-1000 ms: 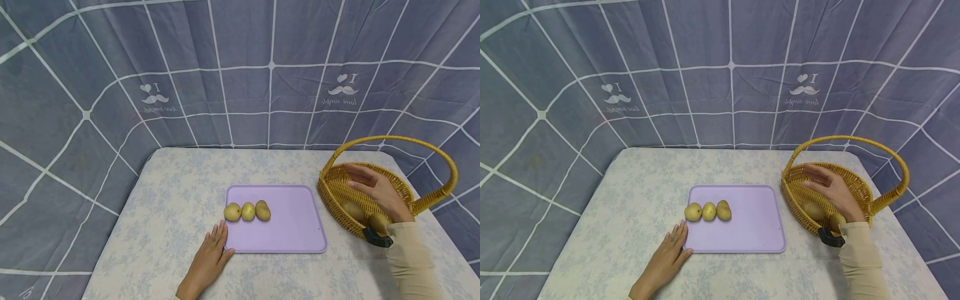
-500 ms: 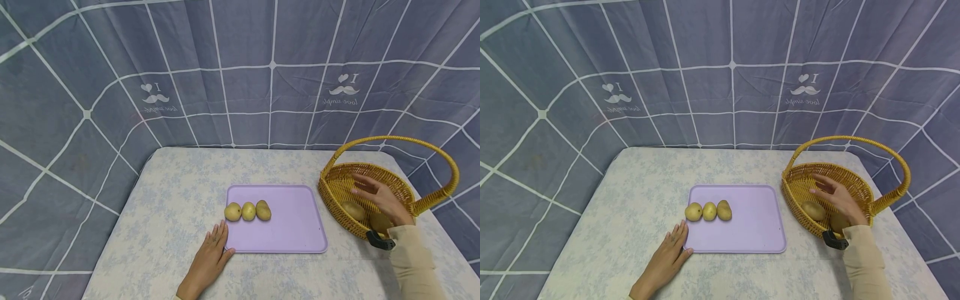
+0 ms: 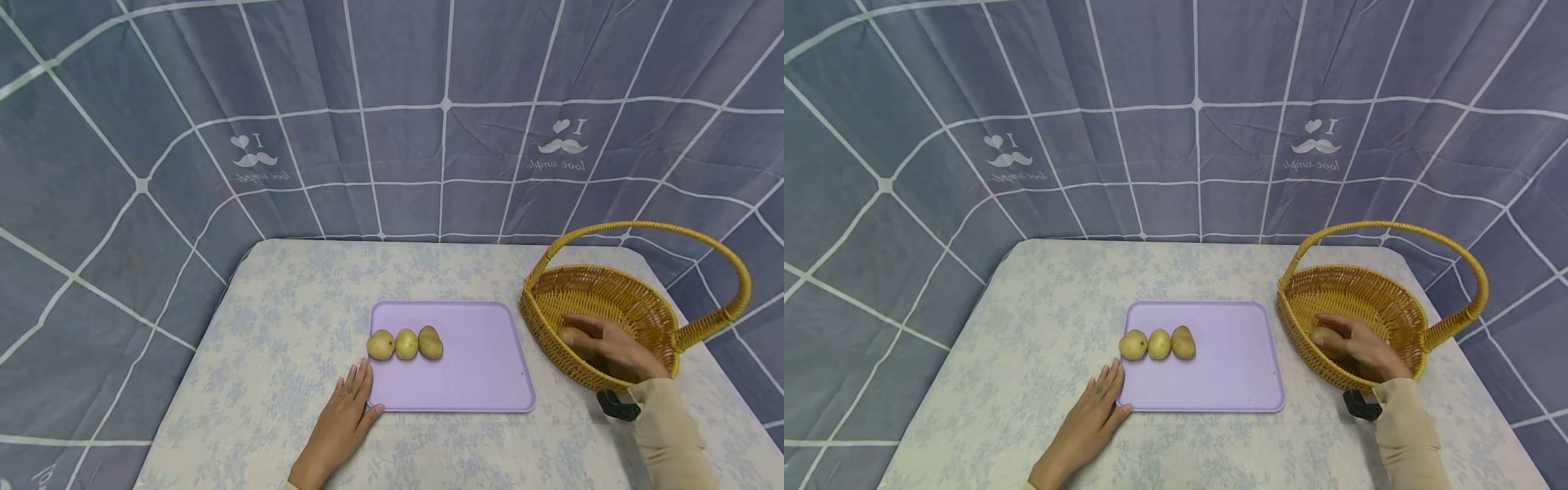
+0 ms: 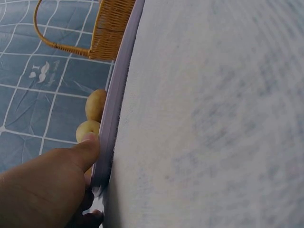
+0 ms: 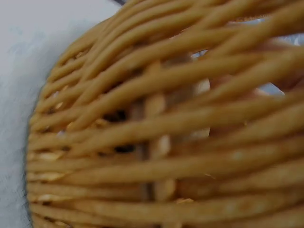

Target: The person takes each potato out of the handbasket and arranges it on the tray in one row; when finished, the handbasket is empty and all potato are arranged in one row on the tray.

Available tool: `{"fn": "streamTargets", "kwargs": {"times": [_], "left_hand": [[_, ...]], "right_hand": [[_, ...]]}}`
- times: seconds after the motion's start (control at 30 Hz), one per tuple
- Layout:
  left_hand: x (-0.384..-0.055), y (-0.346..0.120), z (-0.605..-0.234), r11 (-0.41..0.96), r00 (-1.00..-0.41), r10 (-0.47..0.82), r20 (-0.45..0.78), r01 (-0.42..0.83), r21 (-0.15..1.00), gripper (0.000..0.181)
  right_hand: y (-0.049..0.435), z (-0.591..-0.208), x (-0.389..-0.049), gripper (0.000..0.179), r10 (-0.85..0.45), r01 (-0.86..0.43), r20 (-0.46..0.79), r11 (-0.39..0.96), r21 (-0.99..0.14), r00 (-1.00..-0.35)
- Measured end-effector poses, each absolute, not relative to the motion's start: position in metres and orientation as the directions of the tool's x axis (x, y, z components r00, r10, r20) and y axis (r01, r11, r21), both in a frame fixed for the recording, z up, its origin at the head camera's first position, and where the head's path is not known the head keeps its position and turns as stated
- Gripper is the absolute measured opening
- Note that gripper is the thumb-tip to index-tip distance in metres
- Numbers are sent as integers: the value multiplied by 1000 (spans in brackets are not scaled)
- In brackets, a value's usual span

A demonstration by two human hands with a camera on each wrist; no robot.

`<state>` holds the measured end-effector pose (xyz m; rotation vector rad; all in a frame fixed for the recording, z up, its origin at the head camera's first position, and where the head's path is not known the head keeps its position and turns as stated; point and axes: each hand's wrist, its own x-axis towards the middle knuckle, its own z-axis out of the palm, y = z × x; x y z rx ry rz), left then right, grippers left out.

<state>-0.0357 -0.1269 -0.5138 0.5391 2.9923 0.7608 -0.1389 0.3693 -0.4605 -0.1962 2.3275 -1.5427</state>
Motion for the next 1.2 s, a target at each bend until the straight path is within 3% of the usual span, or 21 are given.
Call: {"fn": "streamTargets", "kwargs": {"times": [0.2, 0.37, 0.87, 1.2], "left_hand": [[-36, -127, -514, 823, -941, 331, 72, 325, 465, 69], [-35, -127, -513, 825, -942, 329, 65, 321, 465, 68], [-34, -127, -515, 822, -944, 326, 48, 309, 478, 69], [-35, -127, -514, 826, -943, 329, 60, 318, 466, 69]], "right_hand": [[373, -458, -138, 54, -339, -92, -125, 559, -824, -933], [373, -459, -136, 51, -333, -137, -106, 630, -765, -937], [370, -460, -135, 53, -275, -89, -127, 655, -750, -953], [369, -454, -134, 57, -206, -108, -51, 691, -715, -977]]}}
